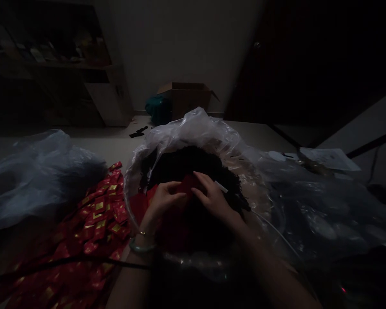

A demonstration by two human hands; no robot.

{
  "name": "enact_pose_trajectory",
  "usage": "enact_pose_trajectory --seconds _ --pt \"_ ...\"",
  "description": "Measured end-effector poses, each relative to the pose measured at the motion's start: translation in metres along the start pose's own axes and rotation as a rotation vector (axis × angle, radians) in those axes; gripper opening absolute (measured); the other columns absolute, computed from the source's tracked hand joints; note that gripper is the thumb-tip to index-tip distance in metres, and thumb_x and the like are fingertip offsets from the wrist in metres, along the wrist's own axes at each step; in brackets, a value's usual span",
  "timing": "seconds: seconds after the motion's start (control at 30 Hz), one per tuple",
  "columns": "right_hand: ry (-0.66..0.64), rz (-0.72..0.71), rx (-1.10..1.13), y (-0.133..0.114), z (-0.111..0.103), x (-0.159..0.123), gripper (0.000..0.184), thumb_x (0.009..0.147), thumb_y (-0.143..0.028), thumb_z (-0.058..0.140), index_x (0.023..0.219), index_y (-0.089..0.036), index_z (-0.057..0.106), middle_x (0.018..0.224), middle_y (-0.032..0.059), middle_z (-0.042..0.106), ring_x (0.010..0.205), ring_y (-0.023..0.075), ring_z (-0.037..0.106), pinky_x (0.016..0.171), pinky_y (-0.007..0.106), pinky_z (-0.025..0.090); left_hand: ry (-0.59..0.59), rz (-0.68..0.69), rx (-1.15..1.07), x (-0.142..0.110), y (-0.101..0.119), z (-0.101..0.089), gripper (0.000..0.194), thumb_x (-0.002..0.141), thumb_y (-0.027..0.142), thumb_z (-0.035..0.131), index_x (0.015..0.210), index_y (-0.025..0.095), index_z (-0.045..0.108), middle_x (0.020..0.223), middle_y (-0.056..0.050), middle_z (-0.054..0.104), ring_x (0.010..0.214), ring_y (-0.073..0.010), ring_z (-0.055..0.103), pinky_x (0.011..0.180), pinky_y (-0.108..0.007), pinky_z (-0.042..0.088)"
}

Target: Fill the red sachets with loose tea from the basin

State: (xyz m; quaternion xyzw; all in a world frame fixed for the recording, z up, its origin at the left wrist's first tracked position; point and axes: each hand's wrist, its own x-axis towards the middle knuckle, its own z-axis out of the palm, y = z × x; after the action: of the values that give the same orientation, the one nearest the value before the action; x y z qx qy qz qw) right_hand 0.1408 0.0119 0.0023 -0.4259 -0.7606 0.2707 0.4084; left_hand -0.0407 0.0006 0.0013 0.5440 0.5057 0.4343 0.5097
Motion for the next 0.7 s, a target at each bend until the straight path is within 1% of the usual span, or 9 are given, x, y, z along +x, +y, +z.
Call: enact_pose_trajectory --seconds 0.07,0.2,0.27,0.33,0.43,0.5,0.57,0.6,0.7 --pt "0.026 -0.077 -0.099 0.002 0.004 0.000 0.043 0.085 -0.023 0.052 0.128 -0.020 0.052 0.124 0.0121 0.058 0.115 0.0250 0.052 0.100 0.045 0.042 0.008 0.048 -0.018 -0.001 0.000 0.010 0.033 0.062 0.033 0.072 0.089 0.014 0.073 0.081 -0.004 0.071 0.074 -0.0193 0.062 0.069 -0.028 0.047" --pt "0.144 -0.190 -0.268 0.004 0.007 -0.002 0.038 0.088 -0.022 0.048 0.125 -0.019 0.055 0.119 0.0137 0.059 0.113 0.0268 0.051 0.097 0.047 0.042 0.090 0.118 -0.048 0.003 -0.007 0.023 0.031 0.065 0.032 0.069 0.089 0.014 0.074 0.075 -0.002 0.065 0.071 -0.0155 0.057 0.067 -0.025 0.044" --pt "0.214 -0.213 -0.337 0.002 0.006 -0.002 0.033 0.088 -0.023 0.048 0.118 -0.019 0.060 0.116 0.0143 0.059 0.110 0.0279 0.050 0.094 0.048 0.042 0.108 0.124 -0.068 0.005 -0.010 0.028 0.031 0.065 0.032 0.068 0.091 0.015 0.074 0.075 -0.002 0.064 0.071 -0.0152 0.056 0.067 -0.025 0.044" --pt "0.239 -0.209 -0.385 -0.001 0.004 -0.003 0.024 0.089 -0.025 0.048 0.104 -0.020 0.067 0.103 0.0132 0.062 0.099 0.0273 0.052 0.087 0.047 0.045 0.113 0.123 -0.068 0.005 -0.012 0.030 0.031 0.066 0.031 0.067 0.092 0.015 0.074 0.076 -0.002 0.064 0.072 -0.0155 0.056 0.068 -0.025 0.044" --pt "0.139 -0.238 -0.410 -0.005 -0.002 -0.002 0.022 0.088 -0.026 0.050 0.078 -0.021 0.068 0.075 0.0087 0.062 0.080 0.0235 0.052 0.074 0.040 0.046 0.090 0.126 -0.053 0.002 -0.010 0.032 0.032 0.065 0.028 0.067 0.093 0.014 0.073 0.077 -0.003 0.065 0.072 -0.0154 0.055 0.069 -0.025 0.043" --pt "0.070 -0.262 -0.415 -0.006 -0.009 -0.002 0.022 0.088 -0.026 0.051 0.071 -0.021 0.065 0.065 0.0061 0.059 0.074 0.0217 0.051 0.068 0.036 0.044 0.031 0.121 -0.062 0.000 -0.007 0.033 0.030 0.067 0.030 0.066 0.091 0.014 0.074 0.076 -0.003 0.066 0.072 -0.0155 0.055 0.069 -0.025 0.043" --pt "0.054 -0.259 -0.416 -0.006 -0.016 -0.002 0.019 0.086 -0.025 0.053 0.072 -0.021 0.064 0.066 0.0052 0.060 0.071 0.0207 0.052 0.066 0.035 0.042 -0.038 0.068 -0.137 -0.001 -0.004 0.033 0.032 0.073 0.039 0.061 0.086 0.013 0.074 0.076 -0.003 0.067 0.072 -0.0156 0.055 0.066 -0.025 0.043" --pt "0.040 -0.259 -0.401 -0.005 -0.020 -0.002 0.016 0.085 -0.026 0.054 0.073 -0.021 0.064 0.068 0.0051 0.061 0.071 0.0202 0.053 0.067 0.035 0.042 -0.071 0.009 -0.171 -0.002 -0.003 0.032 0.037 0.074 0.045 0.058 0.078 0.012 0.073 0.068 -0.002 0.065 0.066 -0.0150 0.054 0.061 -0.025 0.041" --pt "-0.047 -0.258 -0.337 -0.005 -0.027 -0.003 0.011 0.083 -0.025 0.056 0.077 -0.020 0.064 0.075 0.0061 0.064 0.074 0.0202 0.056 0.069 0.034 0.043 -0.083 -0.093 -0.188 -0.002 -0.001 0.029 0.041 0.068 0.050 0.062 0.073 0.010 0.073 0.058 -0.001 0.062 0.059 -0.0136 0.051 0.055 -0.024 0.038"
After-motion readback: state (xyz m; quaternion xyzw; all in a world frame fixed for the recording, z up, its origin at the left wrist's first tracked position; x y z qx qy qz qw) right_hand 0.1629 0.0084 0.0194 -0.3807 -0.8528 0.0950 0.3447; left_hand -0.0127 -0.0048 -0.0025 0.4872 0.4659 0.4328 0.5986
